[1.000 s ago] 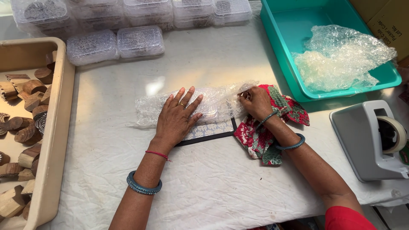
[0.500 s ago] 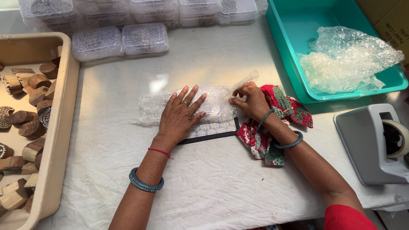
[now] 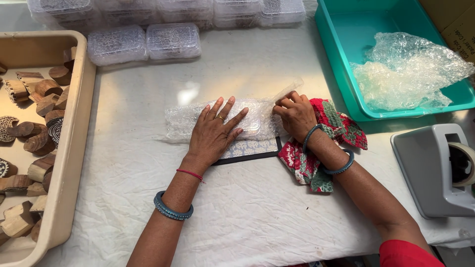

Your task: The person cleans a small plastic container with a cloth, then places a wooden stamp inside and closes the lid. They wrap the container in bubble wrap and secure it with tape from a dispenser.

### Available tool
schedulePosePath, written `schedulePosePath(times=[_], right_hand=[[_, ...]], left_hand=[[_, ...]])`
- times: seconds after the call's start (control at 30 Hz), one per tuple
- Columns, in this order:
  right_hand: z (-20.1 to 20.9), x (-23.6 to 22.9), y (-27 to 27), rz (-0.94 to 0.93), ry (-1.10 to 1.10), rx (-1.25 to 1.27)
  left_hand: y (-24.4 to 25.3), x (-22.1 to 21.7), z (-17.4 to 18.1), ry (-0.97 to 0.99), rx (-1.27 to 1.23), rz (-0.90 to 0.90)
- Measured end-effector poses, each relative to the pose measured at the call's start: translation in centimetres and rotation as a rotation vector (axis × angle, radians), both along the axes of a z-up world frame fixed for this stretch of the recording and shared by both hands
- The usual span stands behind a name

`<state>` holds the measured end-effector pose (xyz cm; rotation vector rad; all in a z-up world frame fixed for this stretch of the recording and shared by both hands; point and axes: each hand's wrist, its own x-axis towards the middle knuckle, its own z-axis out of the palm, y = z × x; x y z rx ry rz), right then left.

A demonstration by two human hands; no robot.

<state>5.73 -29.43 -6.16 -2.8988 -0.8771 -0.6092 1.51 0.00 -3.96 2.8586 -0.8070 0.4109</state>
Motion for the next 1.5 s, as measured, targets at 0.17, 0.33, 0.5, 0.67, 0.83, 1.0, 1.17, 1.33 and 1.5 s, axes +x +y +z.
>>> schedulePosePath(times=[0.17,0.33,0.5,0.67,0.83,1.0,1.17,1.33,1.5], right_hand=[[-0.5,0.6,-3.3,-0.046,0.047,-0.029],[0.5,0.1,-6.4,-0.286,-0.011,-0.048],[6.1,-4.0,-3.5,-0.286,-0.068,0.365],[10.8,-5.3,3.4,0.153,-0.048,0.365],[6.0,-4.5,3.2,0.264,0.067,0.125],[3.0,-5.3,1.3,0.181,0.12,0.082],[3.1,-5.6,1.5,0.18,0.148,0.111],[7.1,-6.7,5.0,0.138,0.106,0.284],[4.2,-3.7,9.0,0.158,0.083,0.375]], left_hand=[[-0.1,0.1,-0.2,-0.042,0.026,-0.008],[-0.1,0.1,-0.8,-0.045,0.002,-0.015],[-0.1,0.2,-0.7,-0.043,-0.012,-0.012],[-0.2,0.2,-0.5,-0.031,0.01,-0.006],[-0.3,0.2,-0.6,-0.04,-0.011,0.005],[-0.6,-0.1,-1.3,-0.087,-0.001,0.011],[-0.9,-0.5,-1.5,-0.084,-0.111,0.049],[-0.6,-0.5,-1.4,-0.125,-0.172,0.024],[-0.7,-0.5,-2.0,-0.144,-0.222,0.004]])
